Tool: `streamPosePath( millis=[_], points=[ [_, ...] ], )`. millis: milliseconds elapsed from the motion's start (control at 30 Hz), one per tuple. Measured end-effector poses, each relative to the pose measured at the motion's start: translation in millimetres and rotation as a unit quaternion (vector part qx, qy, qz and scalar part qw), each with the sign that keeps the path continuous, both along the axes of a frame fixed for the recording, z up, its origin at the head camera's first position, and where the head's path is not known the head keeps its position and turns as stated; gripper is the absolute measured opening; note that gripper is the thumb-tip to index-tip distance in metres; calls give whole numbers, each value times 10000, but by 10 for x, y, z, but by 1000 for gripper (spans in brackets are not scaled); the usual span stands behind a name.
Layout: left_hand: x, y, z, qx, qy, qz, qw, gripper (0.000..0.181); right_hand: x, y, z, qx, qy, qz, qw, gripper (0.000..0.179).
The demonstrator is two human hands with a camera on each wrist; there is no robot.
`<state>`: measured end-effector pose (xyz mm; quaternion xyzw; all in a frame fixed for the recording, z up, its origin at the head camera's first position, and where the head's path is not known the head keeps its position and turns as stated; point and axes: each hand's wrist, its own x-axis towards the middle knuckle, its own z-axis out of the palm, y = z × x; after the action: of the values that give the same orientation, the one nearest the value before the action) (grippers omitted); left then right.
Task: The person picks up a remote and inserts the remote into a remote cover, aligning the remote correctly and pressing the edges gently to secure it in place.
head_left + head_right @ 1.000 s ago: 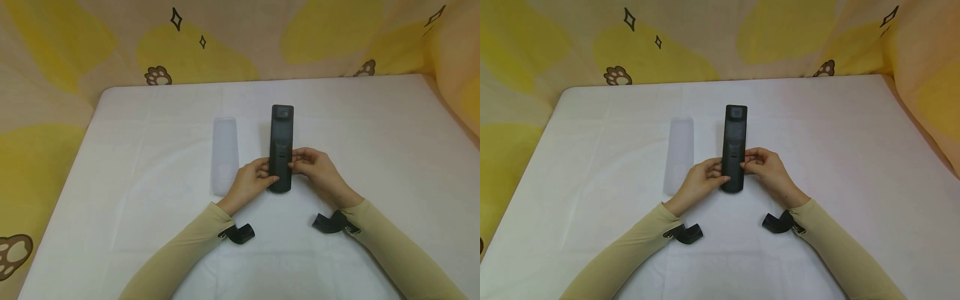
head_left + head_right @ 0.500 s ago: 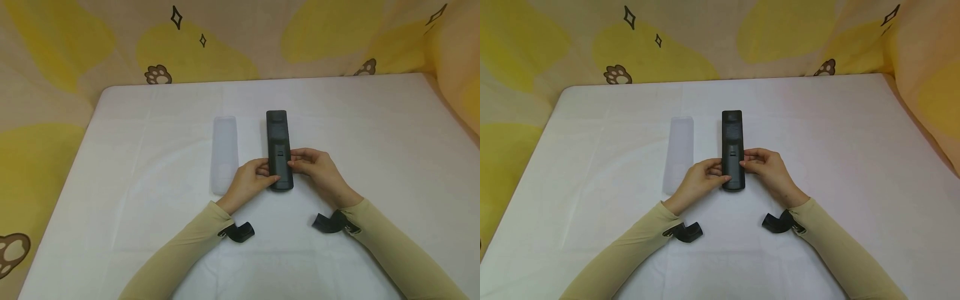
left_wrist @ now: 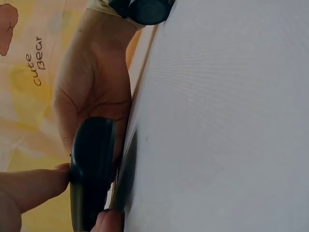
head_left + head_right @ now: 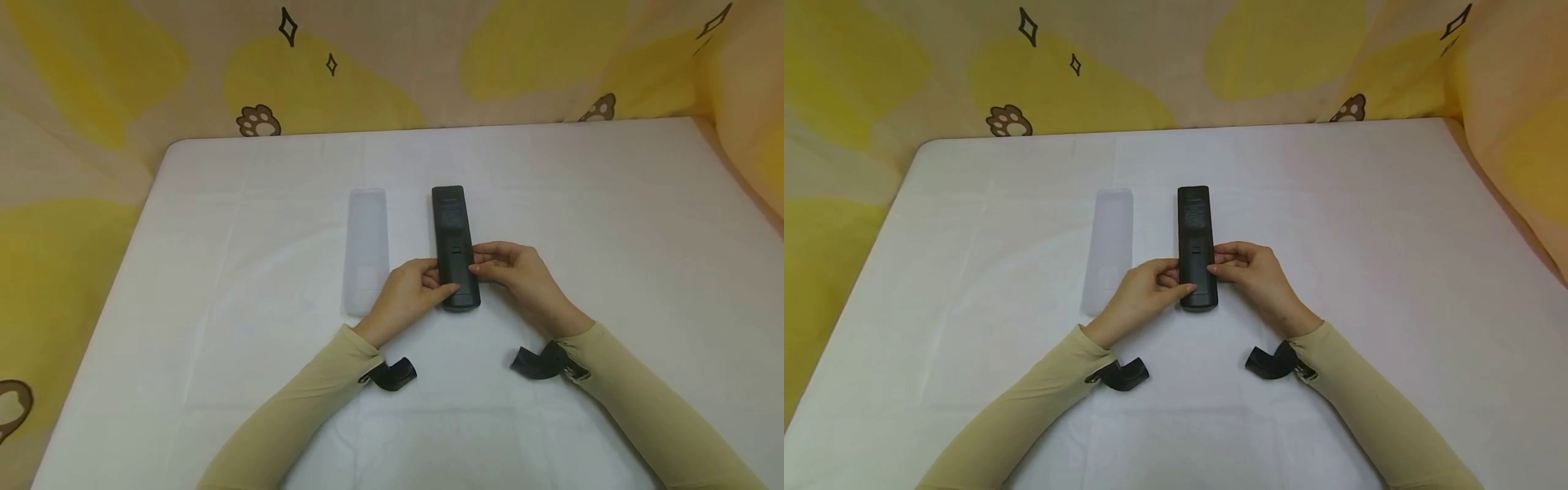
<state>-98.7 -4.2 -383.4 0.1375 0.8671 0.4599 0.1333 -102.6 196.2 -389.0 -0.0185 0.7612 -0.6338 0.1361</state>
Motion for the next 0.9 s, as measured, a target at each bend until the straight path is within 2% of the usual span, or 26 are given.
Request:
streamPosePath(
  millis=[200,367,567,733,900],
  points=[
    [8,10,32,-287,319,-117,9990,46,-1,9,34,640,163,88,9978,40],
    [13,6,36,-349,444,-152,9983,48,-6,4,54,804,231,167,9964,39],
    [0,16,49,-515,785,-119,9955,48,-32,-1,91,980,389,253,9941,39],
    [4,19,79,-512,773,-110,9956,48,-42,-7,85,1345,489,252,9894,38],
    [5,15,77,-541,797,-53,9953,54,-43,-24,86,1436,547,248,9878,38]
  ],
)
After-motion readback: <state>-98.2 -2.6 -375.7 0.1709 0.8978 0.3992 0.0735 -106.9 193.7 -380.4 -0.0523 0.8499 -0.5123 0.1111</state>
